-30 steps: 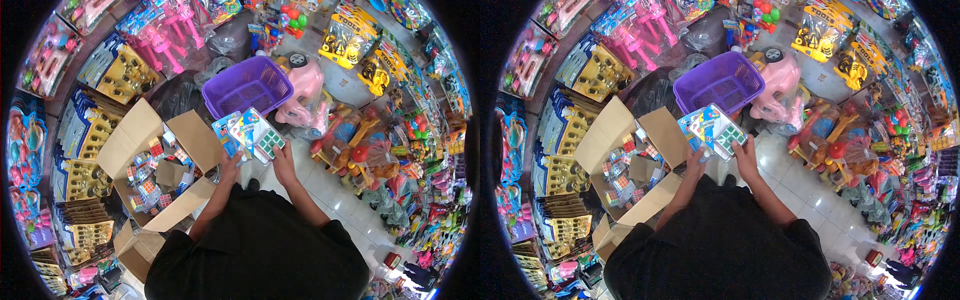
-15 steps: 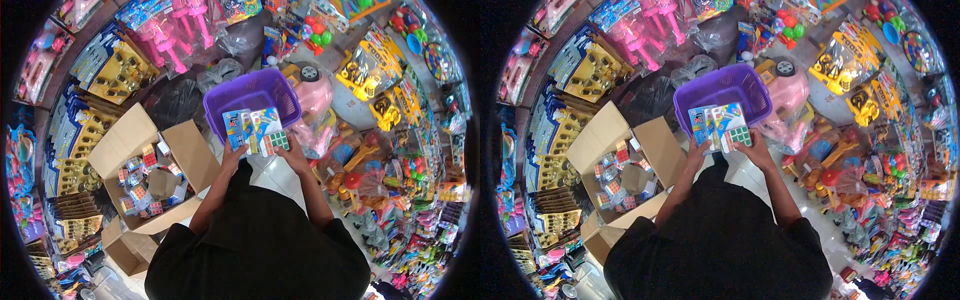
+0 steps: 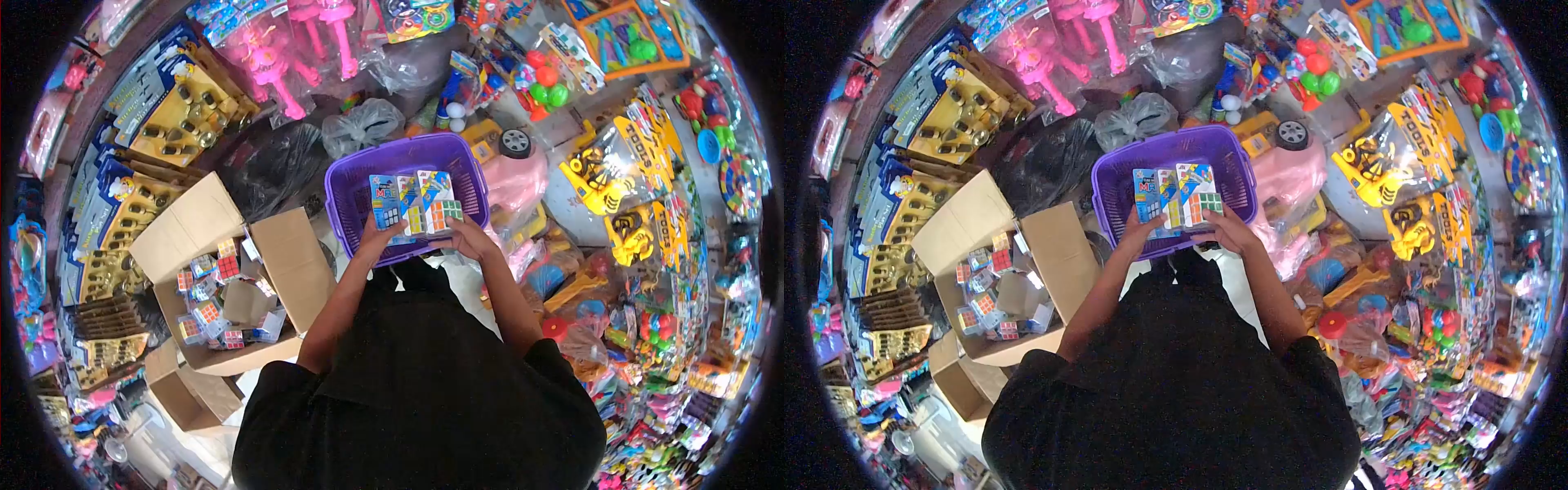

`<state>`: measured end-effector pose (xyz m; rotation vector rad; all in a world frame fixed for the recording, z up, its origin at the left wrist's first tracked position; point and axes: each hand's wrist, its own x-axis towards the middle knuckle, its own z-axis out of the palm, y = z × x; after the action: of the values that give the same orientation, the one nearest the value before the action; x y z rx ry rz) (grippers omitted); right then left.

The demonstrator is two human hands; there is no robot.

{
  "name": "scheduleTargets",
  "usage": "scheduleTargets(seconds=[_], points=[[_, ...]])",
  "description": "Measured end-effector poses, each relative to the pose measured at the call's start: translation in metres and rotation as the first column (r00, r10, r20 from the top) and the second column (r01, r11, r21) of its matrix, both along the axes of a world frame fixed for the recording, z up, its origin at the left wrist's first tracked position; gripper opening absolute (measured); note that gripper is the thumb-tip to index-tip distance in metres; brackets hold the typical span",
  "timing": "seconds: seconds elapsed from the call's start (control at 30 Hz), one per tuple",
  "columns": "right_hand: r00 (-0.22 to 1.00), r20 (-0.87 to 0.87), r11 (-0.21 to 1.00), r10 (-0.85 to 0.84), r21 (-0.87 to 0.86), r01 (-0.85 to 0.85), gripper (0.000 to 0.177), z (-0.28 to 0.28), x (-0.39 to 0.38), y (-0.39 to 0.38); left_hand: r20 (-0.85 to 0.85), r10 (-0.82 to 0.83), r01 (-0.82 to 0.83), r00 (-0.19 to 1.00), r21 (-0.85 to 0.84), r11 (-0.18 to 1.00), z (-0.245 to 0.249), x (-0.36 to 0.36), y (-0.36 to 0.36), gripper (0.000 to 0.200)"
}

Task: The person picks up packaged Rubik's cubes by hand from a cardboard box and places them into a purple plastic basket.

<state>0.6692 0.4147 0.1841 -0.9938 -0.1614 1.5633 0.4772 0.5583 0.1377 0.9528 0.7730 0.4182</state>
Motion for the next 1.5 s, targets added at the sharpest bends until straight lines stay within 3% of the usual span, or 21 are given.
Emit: scheduleTargets(seconds=[0.07, 0.17, 0.2, 0.3, 0.43, 0.47, 0.57, 0.6, 0.7, 0.73, 0.83, 0.87, 0.97, 1.0, 1.1, 1.13, 1.23, 1.27, 1.37, 1.4, 1.5], points=[[0.999, -0.024, 0.999, 0.039, -0.025, -0.040, 0.059, -0.023, 0.010, 0.015, -0.029, 0.023, -0.022, 0.999, 0.012, 1.000, -0.026, 0.003, 0.009, 0.057], [0.994, -0.022, 0.988, 0.108, -0.108, -0.110, 0.060, -0.049, 0.024, 0.033, -0.053, 0.063, -0.072, 0.997, -0.173, 0.982, -0.038, 0.007, 0.019, 0.056], [0.989, -0.003, 0.975, 0.146, -0.171, -0.144, 0.063, -0.046, 0.027, 0.041, -0.156, 0.122, -0.148, 0.980, -0.173, 0.974, -0.038, 0.012, 0.020, 0.056], [0.973, 0.066, 0.949, 0.220, -0.243, -0.199, 0.056, -0.069, 0.034, 0.058, -0.186, 0.117, -0.145, 0.976, -0.146, 0.979, -0.090, 0.013, 0.029, 0.057], [0.932, -0.018, 0.879, 0.362, -0.327, -0.347, 0.062, -0.112, 0.048, 0.074, -0.527, 0.151, -0.136, 0.836, 0.067, 0.988, -0.083, 0.011, 0.032, 0.049], [0.914, 0.060, 0.853, 0.402, -0.387, -0.350, 0.073, -0.128, 0.047, 0.076, -0.557, 0.112, -0.061, 0.823, 0.109, 0.992, -0.157, -0.007, 0.037, 0.042], [0.741, 0.215, 0.695, 0.637, -0.575, -0.431, 0.091, -0.140, 0.043, 0.078, -0.762, -0.047, 0.286, 0.646, 0.185, 0.940, -0.172, -0.017, 0.038, 0.040], [0.649, 0.306, 0.689, 0.697, -0.538, -0.486, 0.094, -0.147, 0.042, 0.077, -0.779, 0.109, 0.236, 0.618, 0.316, 0.919, -0.164, -0.014, 0.035, 0.041], [0.496, 0.527, 0.722, 0.690, -0.462, -0.515, 0.094, -0.220, 0.039, 0.069, -0.838, 0.192, 0.294, 0.512, 0.380, 0.877, -0.185, -0.020, 0.038, 0.039], [0.558, 0.221, 0.581, 0.800, -0.519, -0.627, 0.092, -0.185, 0.048, 0.078, -0.804, 0.225, 0.271, 0.551, 0.427, 0.863, -0.149, -0.014, 0.035, 0.035], [0.670, 0.159, 0.634, 0.725, -0.534, -0.559, 0.095, -0.171, 0.047, 0.082, -0.741, 0.208, 0.216, 0.638, 0.431, 0.876, -0.140, -0.012, 0.029, 0.035], [0.644, 0.177, 0.620, 0.744, -0.543, -0.567, 0.095, -0.172, 0.047, 0.085, -0.839, 0.208, 0.299, 0.502, 0.394, 0.869, -0.127, -0.005, 0.024, 0.039], [0.645, 0.145, 0.632, 0.750, -0.444, -0.635, 0.092, -0.168, 0.041, 0.096, -0.845, 0.241, 0.331, 0.477, 0.427, 0.842, -0.136, -0.011, 0.017, 0.046], [0.639, 0.211, 0.662, 0.740, -0.398, -0.635, 0.090, -0.167, 0.039, 0.102, -0.834, 0.278, 0.351, 0.478, 0.471, 0.809, -0.162, -0.021, 0.013, 0.056], [0.848, 0.188, 0.783, 0.495, -0.520, -0.342, 0.086, -0.198, 0.029, 0.100, -0.902, 0.190, 0.320, 0.389, 0.326, 0.890, -0.110, -0.007, 0.017, 0.064], [0.882, 0.153, 0.806, 0.445, -0.498, -0.320, 0.078, -0.197, 0.032, 0.098, -0.907, 0.093, 0.297, 0.410, 0.229, 0.927, -0.103, -0.006, 0.020, 0.069], [0.879, 0.305, 0.803, 0.367, -0.581, -0.134, 0.070, -0.202, 0.043, 0.094, -0.801, 0.314, 0.338, 0.511, 0.523, 0.783, -0.099, -0.005, 0.011, 0.071], [0.850, 0.382, 0.828, 0.364, -0.551, -0.107, 0.066, -0.205, 0.050, 0.093, -0.726, 0.331, 0.505, 0.602, 0.668, 0.547, -0.099, -0.008, 0.013, 0.072], [0.734, 0.601, 0.899, 0.315, -0.438, -0.028, 0.063, -0.210, 0.061, 0.087, -0.878, 0.134, 0.478, 0.460, 0.372, 0.796, -0.063, 0.007, 0.015, 0.066], [0.618, 0.765, 0.962, 0.178, -0.266, 0.053, 0.057, -0.238, 0.061, 0.078, -0.880, 0.102, 0.505, 0.465, 0.358, 0.786, -0.066, 0.007, 0.014, 0.064], [0.659, 0.741, 0.974, 0.130, -0.220, 0.055, 0.056, -0.240, 0.060, 0.076, -0.881, 0.044, 0.537, 0.471, 0.326, 0.779, -0.093, -0.004, 0.014, 0.058]])
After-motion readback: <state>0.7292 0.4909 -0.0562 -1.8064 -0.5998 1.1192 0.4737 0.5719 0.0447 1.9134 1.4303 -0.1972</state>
